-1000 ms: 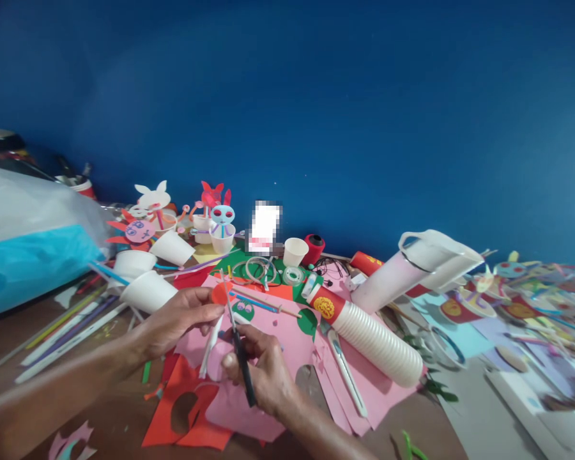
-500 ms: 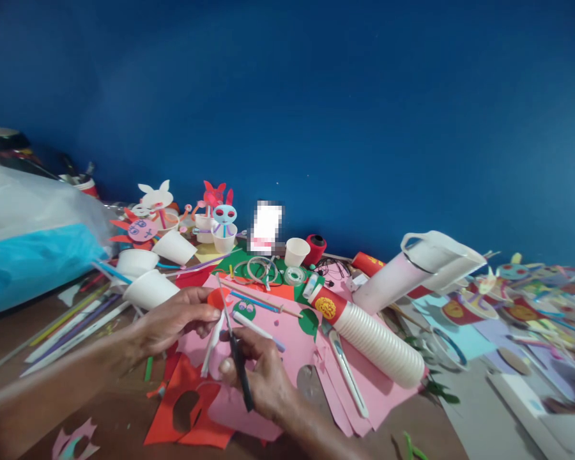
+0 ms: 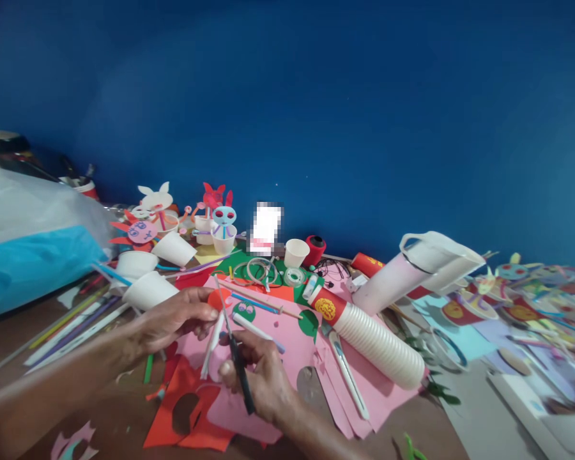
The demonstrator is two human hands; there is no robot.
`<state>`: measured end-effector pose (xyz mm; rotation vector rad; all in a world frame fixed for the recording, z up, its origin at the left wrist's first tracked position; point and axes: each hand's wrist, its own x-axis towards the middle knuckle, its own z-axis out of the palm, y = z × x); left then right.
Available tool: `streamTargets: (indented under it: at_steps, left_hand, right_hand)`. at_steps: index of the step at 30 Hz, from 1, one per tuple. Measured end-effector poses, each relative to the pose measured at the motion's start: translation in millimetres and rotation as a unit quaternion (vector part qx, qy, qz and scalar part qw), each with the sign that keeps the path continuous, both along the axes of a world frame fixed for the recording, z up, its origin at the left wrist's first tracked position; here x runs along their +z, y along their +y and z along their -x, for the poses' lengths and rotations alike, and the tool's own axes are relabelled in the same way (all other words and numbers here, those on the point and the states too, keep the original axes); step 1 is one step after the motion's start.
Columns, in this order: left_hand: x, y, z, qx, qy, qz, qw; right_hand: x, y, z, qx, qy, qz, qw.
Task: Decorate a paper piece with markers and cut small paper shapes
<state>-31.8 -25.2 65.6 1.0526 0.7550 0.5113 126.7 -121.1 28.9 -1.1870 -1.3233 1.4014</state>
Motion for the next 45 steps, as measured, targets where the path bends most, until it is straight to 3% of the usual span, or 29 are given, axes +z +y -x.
streamTargets:
  at_steps: [9,17,22,32,38,45]
  left_hand:
    - [-3.8,-1.4,-1.5,-0.012,0.002,-0.031,0.999]
    - [-7.2,-4.2,-4.9,0.052,0.008,-0.033,0.998]
    - [-2.2,-3.1,-3.2,0.037,0.020,-0.046,0.998]
    - [-0.9,-3.7,-2.8,0.019,0.000,-0.026,0.999]
    - [-1.9,-6.5,-5.7,0.044,-0.004,-0.029,0.999]
    - [-0.9,-3.8,-2.7,0.041,0.025,-0.044,0.998]
  right_hand:
    - [-2.0,1.7,-0.2,-0.014,0.010,-0.010,1.000]
    - [-11.4,1.4,-1.0,-0.014,0.017,-0.009,1.000]
    - [-8.3,1.5,0.1,-0.004,-0.010,-0.031,0.999]
    - [-4.8,1.1,1.9,-0.012,0.028,-0.016,0.999]
    - [3.8,3.4,3.5,-0.024,0.017,-0.014,0.999]
    - [-6.7,1.6,3.7,-0.022,0.024,0.011,0.999]
